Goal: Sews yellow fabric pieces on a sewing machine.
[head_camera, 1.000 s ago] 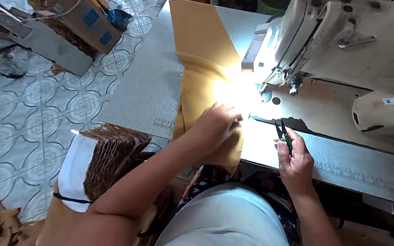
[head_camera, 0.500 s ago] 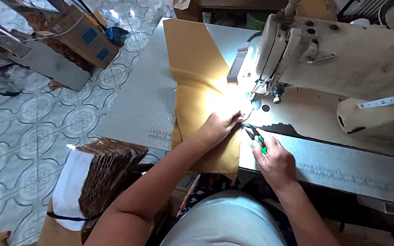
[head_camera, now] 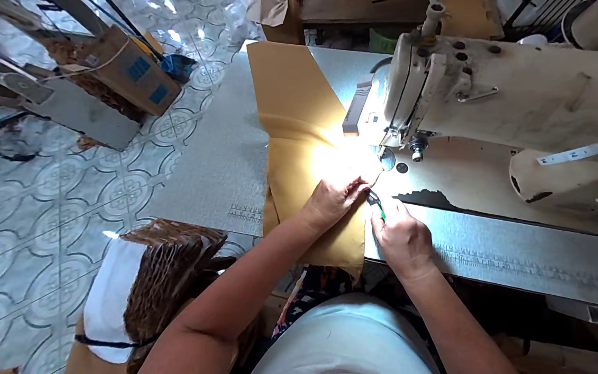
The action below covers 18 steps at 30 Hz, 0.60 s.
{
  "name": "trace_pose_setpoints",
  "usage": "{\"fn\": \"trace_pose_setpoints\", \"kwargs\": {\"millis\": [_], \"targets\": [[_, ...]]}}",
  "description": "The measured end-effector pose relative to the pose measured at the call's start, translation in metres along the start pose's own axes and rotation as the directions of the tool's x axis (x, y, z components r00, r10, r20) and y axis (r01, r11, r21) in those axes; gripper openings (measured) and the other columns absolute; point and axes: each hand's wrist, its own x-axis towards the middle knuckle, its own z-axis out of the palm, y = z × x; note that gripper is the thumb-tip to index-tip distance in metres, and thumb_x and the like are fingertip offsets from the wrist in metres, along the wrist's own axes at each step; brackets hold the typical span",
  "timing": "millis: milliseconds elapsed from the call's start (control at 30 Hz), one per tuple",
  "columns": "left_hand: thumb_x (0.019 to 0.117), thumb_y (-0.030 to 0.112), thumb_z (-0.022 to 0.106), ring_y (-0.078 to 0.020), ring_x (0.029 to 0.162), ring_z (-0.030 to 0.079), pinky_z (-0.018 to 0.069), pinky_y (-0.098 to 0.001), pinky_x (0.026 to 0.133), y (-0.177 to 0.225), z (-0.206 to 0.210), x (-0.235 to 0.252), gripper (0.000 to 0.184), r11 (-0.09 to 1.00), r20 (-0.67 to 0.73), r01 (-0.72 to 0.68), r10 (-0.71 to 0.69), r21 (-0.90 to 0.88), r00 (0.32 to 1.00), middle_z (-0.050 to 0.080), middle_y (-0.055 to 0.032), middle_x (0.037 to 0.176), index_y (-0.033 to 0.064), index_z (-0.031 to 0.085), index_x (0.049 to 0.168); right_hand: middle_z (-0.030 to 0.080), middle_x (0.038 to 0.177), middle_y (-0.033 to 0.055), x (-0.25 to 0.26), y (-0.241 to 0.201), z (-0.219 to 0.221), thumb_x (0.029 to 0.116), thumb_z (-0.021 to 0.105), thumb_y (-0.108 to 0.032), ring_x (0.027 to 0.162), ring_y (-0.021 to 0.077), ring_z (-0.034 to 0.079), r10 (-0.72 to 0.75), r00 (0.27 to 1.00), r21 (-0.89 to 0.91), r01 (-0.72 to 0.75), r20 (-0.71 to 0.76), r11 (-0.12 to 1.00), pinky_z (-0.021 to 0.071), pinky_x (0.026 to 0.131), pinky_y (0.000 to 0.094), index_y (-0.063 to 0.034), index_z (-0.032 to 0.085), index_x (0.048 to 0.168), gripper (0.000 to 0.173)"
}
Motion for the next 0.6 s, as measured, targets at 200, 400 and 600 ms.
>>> {"fn": "trace_pose_setpoints", "kwargs": {"millis": [200, 400, 600], "targets": [[0.1006, 0.007, 0.061, -0.0155, 0.100, 0.068, 0.0559, -0.0288, 0.090, 0.006, -0.021, 0.007, 0.014, 0.981, -0.115, 0.189, -0.182, 0.049, 0.976, 0.068, -0.0138, 0.112, 0.0000, 0.070, 0.108, 0.073, 0.091, 0.0168, -0.006, 0.020, -0.012, 0.0981, 0.059, -0.017, 0.066, 0.0309, 0.072, 0.079, 0.996, -0.017, -0.078, 0.043, 0.997, 0.0573, 0.054, 0.0455, -0.0009, 0.073, 0.114, 0.027], [0.1010, 0.004, 0.056, -0.0219, 0.121, 0.063, 0.0538, -0.0390, 0.101, 0.004, -0.037, 0.013, 0.030, 0.979, 0.359, -0.161, 0.107, 0.124, 0.927, 0.063, -0.0084, 0.137, 0.0166, 0.075, 0.121, 0.065, 0.120, 0.0323, -0.015, 0.121, -0.067, 0.1055, 0.052, -0.026, 0.112, 0.0535, 0.063, 0.291, 0.957, -0.189, -0.282, 0.022, 0.941, 0.0524, 0.086, 0.0672, -0.0038, 0.062, 0.138, 0.040], [0.1000, 0.010, 0.060, -0.0239, 0.112, 0.065, 0.0530, -0.0353, 0.100, -0.029, -0.032, 0.006, 0.017, 0.980, 0.123, -0.186, 0.176, 0.075, 0.977, 0.069, -0.0146, 0.115, 0.0048, 0.077, 0.100, 0.062, 0.126, 0.0326, -0.009, 0.108, -0.073, 0.1026, 0.057, -0.024, 0.117, 0.0565, 0.057, 0.234, 0.971, -0.091, -0.229, 0.049, 0.969, 0.0463, 0.087, 0.0716, 0.0000, 0.062, 0.137, 0.042]]}}
